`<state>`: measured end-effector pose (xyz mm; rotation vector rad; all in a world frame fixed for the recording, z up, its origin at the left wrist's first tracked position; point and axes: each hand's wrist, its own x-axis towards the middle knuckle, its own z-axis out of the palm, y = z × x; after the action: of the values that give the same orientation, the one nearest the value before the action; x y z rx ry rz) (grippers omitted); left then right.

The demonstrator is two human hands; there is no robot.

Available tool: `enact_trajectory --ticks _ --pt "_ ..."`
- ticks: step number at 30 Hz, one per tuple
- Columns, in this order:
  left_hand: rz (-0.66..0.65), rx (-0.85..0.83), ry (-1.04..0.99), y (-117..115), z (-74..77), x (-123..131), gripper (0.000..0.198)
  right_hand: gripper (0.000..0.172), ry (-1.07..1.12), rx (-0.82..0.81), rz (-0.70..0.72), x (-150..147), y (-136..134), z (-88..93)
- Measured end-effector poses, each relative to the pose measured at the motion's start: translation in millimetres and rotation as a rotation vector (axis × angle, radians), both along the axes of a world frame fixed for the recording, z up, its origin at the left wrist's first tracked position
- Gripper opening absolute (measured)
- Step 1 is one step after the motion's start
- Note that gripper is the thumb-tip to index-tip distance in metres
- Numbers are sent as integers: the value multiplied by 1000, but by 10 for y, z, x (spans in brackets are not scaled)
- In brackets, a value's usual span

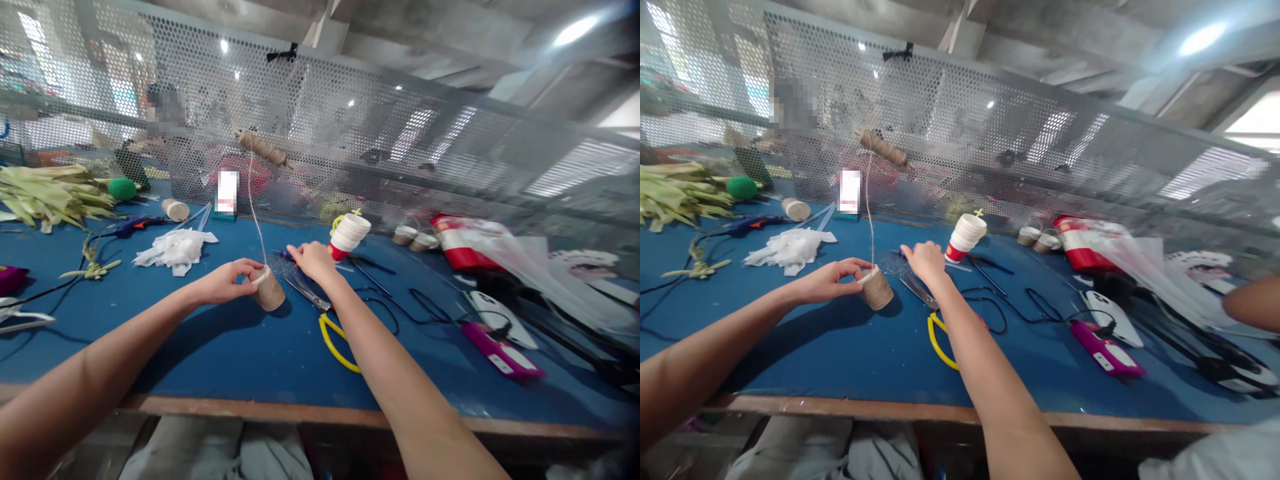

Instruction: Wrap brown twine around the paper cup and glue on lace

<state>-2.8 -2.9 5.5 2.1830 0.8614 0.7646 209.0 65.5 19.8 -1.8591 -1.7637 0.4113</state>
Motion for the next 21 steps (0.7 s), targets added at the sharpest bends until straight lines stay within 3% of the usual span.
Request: enact_trajectory --ticks 3,5,8,13,21 --pt "-8 1 2 -14 3 11 10 37 351 -138 475 -267 -186 87" --pt "-3 0 1 -23 6 15 11 27 534 -209 602 -398 -278 117" --pt "-2 -31 -10 -22 11 9 12 14 685 -134 564 -435 -370 158" --pt "-26 -117 -84 8 19 -12 15 15 722 -28 472 -209 -555 215" --pt "-89 -127 -77 -38 24 21 16 17 748 106 360 -135 -650 34"
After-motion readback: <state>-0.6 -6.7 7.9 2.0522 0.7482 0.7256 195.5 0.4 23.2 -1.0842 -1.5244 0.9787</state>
